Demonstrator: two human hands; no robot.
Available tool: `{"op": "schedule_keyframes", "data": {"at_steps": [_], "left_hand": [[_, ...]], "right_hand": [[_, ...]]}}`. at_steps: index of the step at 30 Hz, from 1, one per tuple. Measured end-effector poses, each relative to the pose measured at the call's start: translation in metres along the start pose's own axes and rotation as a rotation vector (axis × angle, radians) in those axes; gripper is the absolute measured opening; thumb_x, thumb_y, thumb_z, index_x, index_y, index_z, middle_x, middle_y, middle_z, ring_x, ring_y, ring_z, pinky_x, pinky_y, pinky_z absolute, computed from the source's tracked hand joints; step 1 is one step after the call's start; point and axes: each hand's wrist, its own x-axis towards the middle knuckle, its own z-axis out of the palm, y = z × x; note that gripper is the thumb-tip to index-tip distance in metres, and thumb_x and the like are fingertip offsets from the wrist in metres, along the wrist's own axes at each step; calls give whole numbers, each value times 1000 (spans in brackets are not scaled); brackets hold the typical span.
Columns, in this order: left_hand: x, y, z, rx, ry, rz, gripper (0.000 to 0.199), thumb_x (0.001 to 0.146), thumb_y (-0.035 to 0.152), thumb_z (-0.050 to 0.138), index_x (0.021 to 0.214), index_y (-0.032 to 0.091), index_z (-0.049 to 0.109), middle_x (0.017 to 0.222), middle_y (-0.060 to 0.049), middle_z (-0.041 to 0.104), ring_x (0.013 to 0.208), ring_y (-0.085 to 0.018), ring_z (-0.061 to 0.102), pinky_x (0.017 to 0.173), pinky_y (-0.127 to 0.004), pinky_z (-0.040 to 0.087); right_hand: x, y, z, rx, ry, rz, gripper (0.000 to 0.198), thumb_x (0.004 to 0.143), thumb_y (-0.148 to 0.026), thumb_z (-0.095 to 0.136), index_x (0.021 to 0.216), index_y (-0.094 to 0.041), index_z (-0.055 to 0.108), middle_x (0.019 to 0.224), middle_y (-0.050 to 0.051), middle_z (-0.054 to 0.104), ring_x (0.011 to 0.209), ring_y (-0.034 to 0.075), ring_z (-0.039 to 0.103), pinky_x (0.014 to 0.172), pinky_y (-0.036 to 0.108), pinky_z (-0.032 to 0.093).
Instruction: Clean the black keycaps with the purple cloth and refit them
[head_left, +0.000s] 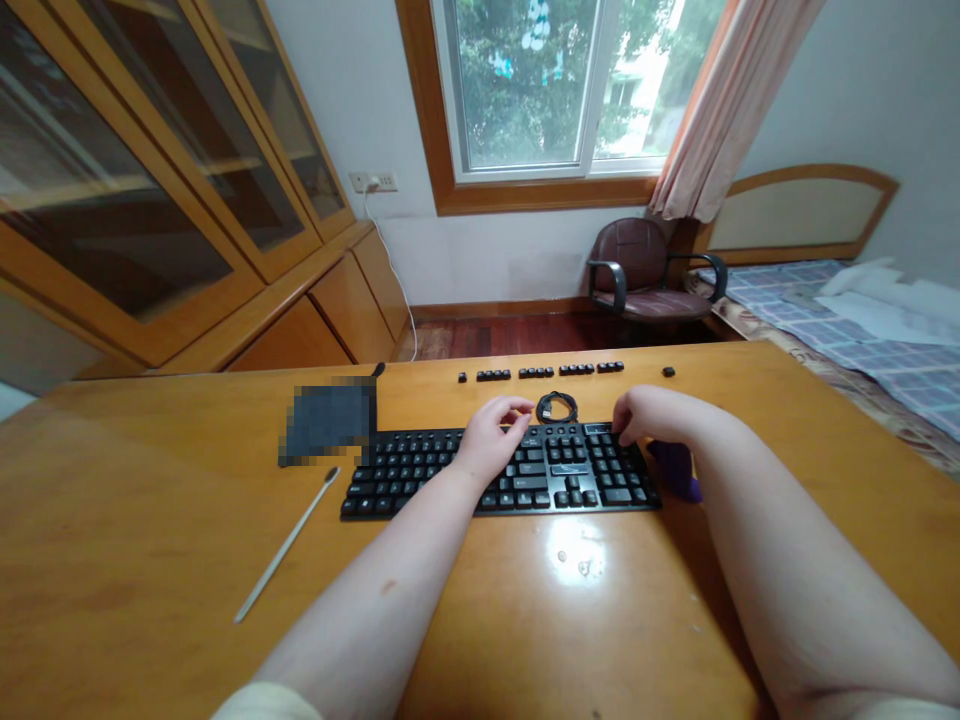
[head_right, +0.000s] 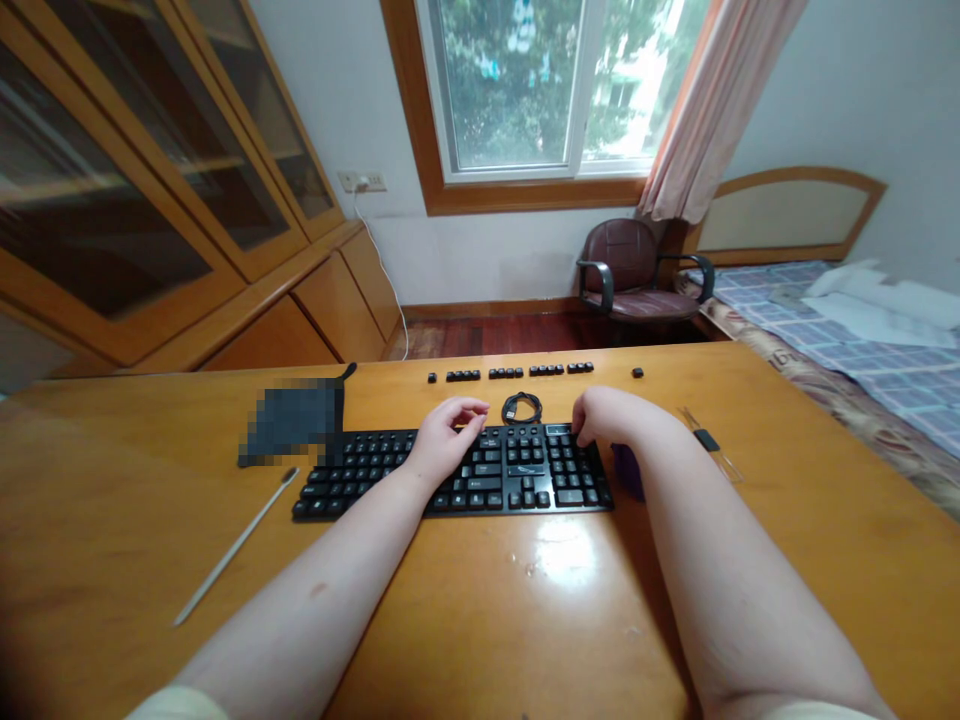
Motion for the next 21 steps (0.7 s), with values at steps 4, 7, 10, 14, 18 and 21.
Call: {"op": "schedule_keyframes", "data": {"at_steps": [4, 7, 10, 14, 18, 21], "left_hand": [[0, 1, 0, 0, 3, 9, 14, 80, 22, 55, 90, 18, 64, 87, -4, 65, 72, -12, 61, 70, -26, 52], [0, 3, 0, 0, 4, 20, 14, 80, 22, 55, 89, 18, 64, 87, -3, 65, 72, -12, 61, 70, -26, 52], [0, 4, -1, 2, 1, 25, 14, 80, 22, 54, 90, 18, 64, 87, -4, 65, 72, -12, 61, 69, -26, 52], [0, 3, -1, -1, -4, 21, 15, 81, 23, 53, 90, 18, 64, 86, -4, 65, 73, -12, 61, 70, -27, 52], [0, 1, -1, -2, -14, 7, 14, 81, 22, 53, 90, 19, 64, 88, -3, 65, 73, -12, 61, 71, -27, 51], [0, 0, 0, 7, -21, -5, 14, 81, 21, 53, 90, 19, 64, 87, -3, 65, 73, -12, 61, 70, -26, 51]], "right_hand": [[1, -2, 0, -8, 38, -3, 14, 47, -15, 73, 58, -24, 70, 56, 0, 65, 52, 17, 58, 51, 26, 40], [3, -1, 2, -16, 46, 4, 15, 45, -15, 74, 57, -24, 70, 54, 0, 64, 50, 16, 57, 50, 26, 39], [4, 2, 3, 7, 23, 1, 12, 48, -20, 74, 59, -24, 70, 56, 0, 65, 53, 17, 58, 50, 26, 40], [7, 4, 3, -14, 6, 55, 8, 56, -27, 72, 61, -22, 70, 62, 2, 67, 61, 19, 60, 55, 28, 41], [13, 3, 2, -167, 52, 192, 19, 50, -31, 77, 59, -18, 67, 62, 6, 65, 61, 22, 60, 55, 30, 41], [15, 7, 0, -184, 52, 181, 24, 50, -35, 78, 60, -18, 66, 64, 7, 65, 63, 23, 60, 56, 30, 42]]}}
